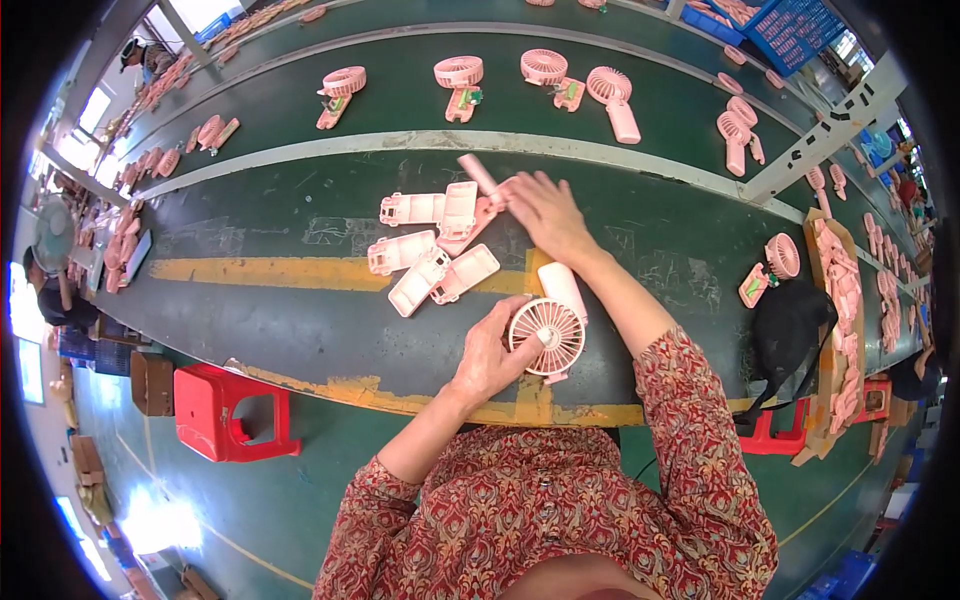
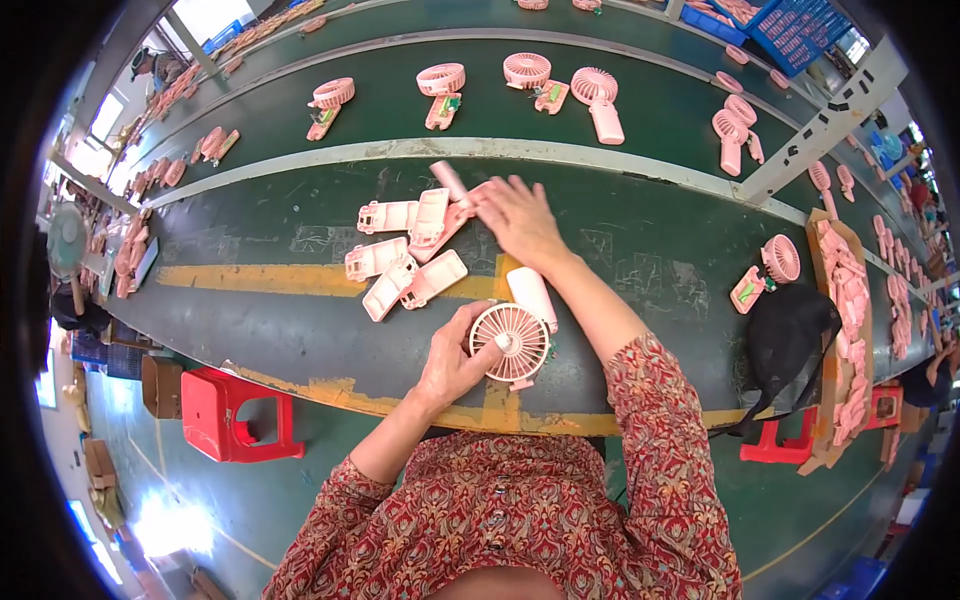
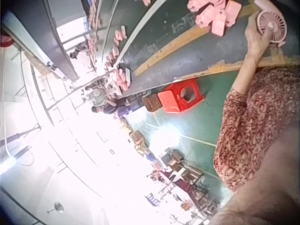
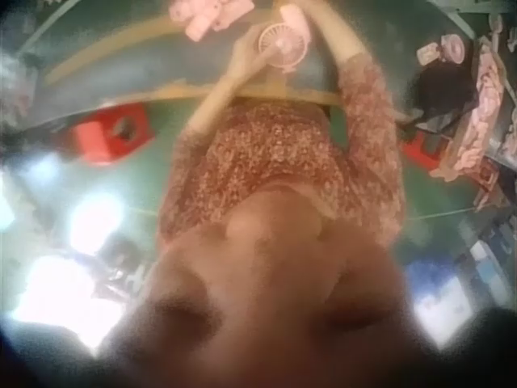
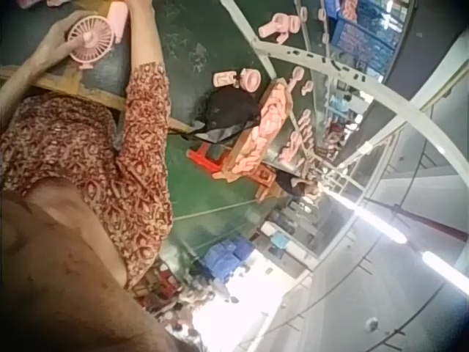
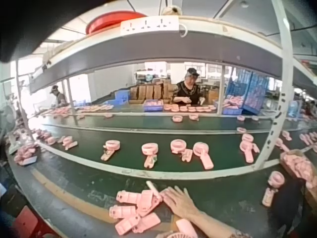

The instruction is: The person assembles a handheld fan by placing a battery and circuit board into the handle, fitting the handle covers together, and testing the power button. After placing the assembled fan on a conveyor belt, the person picks up more fan components from a cardboard box to repeat the process.

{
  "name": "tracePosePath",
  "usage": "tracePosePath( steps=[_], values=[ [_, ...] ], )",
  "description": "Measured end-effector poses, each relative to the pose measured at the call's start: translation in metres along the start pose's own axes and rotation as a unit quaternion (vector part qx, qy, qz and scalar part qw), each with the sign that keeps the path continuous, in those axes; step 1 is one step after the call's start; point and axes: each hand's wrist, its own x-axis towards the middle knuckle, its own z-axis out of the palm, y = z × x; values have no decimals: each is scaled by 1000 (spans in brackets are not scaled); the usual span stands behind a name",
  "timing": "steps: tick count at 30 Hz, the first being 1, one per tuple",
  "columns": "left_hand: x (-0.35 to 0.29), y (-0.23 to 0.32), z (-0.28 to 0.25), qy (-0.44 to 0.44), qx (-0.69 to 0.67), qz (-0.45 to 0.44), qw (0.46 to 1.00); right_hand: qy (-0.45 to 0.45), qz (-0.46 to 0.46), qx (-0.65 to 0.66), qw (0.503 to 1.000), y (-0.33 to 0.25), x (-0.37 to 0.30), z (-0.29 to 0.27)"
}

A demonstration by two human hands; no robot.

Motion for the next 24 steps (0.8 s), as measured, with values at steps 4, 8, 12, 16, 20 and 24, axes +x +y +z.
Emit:
tracePosePath(
  steps=[4,8,12,16,20,24],
  values=[
    [-1,4,1,8,-3,-1,1000,-74,-63,86,992,-41,11,18],
    [1,4,5,-10,-2,-15,1000,-45,-51,252,965,-31,3,19],
    [-3,2,-3,-7,-162,-46,986,-57,-3,349,935,-32,-39,-42],
    [8,24,-22,44,-260,-75,962,-118,53,333,934,-31,-95,-79],
    [28,54,-31,64,-352,-53,932,-139,14,321,937,-38,-136,-82],
    [34,69,-28,40,-357,-63,931,-100,-1,277,956,-54,-146,-76]
  ],
)
